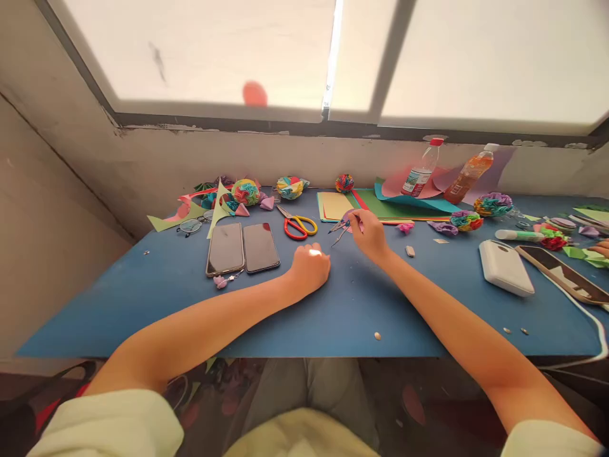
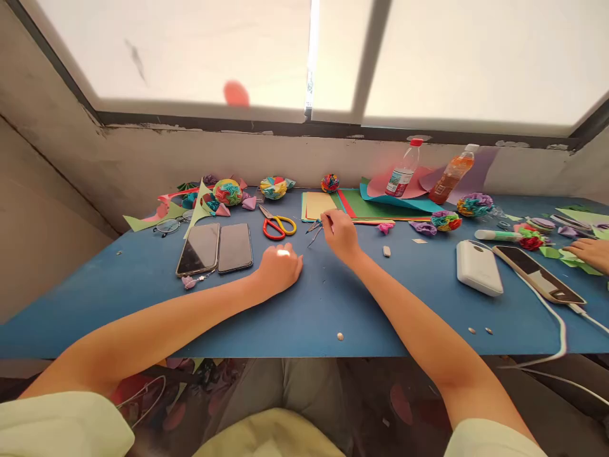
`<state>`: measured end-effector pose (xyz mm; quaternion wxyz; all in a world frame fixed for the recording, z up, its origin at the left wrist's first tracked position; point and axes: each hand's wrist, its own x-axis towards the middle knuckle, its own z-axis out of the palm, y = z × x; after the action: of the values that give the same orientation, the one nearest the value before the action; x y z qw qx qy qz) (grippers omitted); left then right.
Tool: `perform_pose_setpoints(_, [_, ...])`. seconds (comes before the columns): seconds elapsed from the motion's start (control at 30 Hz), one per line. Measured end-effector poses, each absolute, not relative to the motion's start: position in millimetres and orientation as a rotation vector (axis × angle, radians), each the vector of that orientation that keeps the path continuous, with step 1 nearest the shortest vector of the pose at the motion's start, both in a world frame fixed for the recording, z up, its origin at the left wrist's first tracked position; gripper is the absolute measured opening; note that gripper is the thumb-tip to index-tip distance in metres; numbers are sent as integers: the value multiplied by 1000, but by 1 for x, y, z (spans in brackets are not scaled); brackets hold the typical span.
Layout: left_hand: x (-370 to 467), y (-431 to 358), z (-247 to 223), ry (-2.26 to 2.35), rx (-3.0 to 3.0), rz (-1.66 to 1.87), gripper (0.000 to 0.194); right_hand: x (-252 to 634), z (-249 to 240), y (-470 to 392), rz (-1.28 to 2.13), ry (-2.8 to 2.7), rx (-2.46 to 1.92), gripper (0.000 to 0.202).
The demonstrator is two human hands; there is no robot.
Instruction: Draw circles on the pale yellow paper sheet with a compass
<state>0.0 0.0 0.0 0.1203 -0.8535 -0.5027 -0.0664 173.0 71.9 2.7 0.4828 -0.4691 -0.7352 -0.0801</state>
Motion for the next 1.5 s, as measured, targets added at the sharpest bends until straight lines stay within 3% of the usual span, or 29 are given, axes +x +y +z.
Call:
perform_pose_setpoints(0.27, [5,-12,-3,-845,-2726,-192,41,168,6,64,-120,-1844,-1073,30])
perform_pose_setpoints(0.9, [4,-4,-9,-717,-2688,-196,41,158,17,46,148,-2034,-910,30])
perform_pose_setpoints(1.5, [4,-5,-12,-750,-2717,-249,44,161,22,47,198,-1995,-1117,28])
